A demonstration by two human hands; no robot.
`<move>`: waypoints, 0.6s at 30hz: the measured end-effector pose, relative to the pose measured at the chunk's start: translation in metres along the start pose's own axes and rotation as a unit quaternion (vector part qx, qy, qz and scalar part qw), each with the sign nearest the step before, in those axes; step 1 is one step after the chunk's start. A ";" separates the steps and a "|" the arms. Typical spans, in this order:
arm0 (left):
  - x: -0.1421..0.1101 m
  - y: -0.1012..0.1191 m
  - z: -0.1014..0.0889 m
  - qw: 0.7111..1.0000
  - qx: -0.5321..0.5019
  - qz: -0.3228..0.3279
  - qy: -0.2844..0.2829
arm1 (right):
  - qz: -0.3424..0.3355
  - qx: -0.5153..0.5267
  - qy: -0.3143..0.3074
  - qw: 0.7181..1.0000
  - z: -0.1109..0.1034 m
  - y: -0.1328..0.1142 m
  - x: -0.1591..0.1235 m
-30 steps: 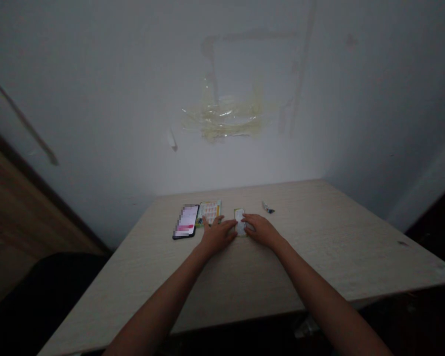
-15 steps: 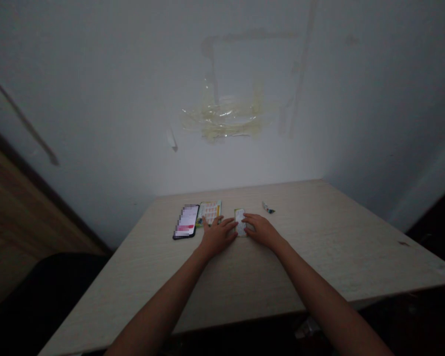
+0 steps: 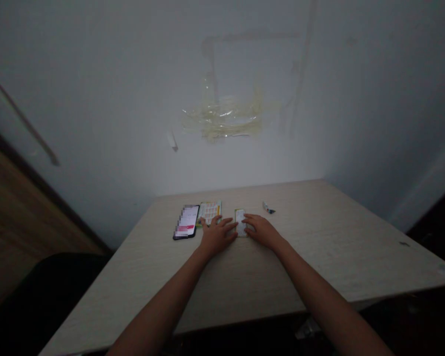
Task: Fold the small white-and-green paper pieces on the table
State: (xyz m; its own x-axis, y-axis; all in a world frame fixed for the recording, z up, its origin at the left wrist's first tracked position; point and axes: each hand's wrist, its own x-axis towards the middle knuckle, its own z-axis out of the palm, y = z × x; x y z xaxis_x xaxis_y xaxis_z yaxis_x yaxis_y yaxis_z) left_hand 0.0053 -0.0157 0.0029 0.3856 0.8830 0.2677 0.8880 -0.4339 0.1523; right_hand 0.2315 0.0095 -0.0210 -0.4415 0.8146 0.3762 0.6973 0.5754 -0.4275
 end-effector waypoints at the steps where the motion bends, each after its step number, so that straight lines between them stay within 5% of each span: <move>1: 0.000 0.000 0.000 1.000 -0.001 0.000 -0.002 | 0.000 0.000 -0.001 1.000 0.000 0.000 0.000; 18: 0.001 -0.002 0.000 1.000 -0.017 -0.005 -0.022 | 0.001 -0.006 -0.018 1.000 -0.003 -0.004 0.001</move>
State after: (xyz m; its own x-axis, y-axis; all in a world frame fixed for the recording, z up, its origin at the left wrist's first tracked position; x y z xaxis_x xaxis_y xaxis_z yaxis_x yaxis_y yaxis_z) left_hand 0.0039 -0.0145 0.0031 0.3886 0.8938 0.2237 0.8827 -0.4308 0.1876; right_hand 0.2303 0.0076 -0.0168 -0.4591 0.8184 0.3455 0.7052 0.5723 -0.4185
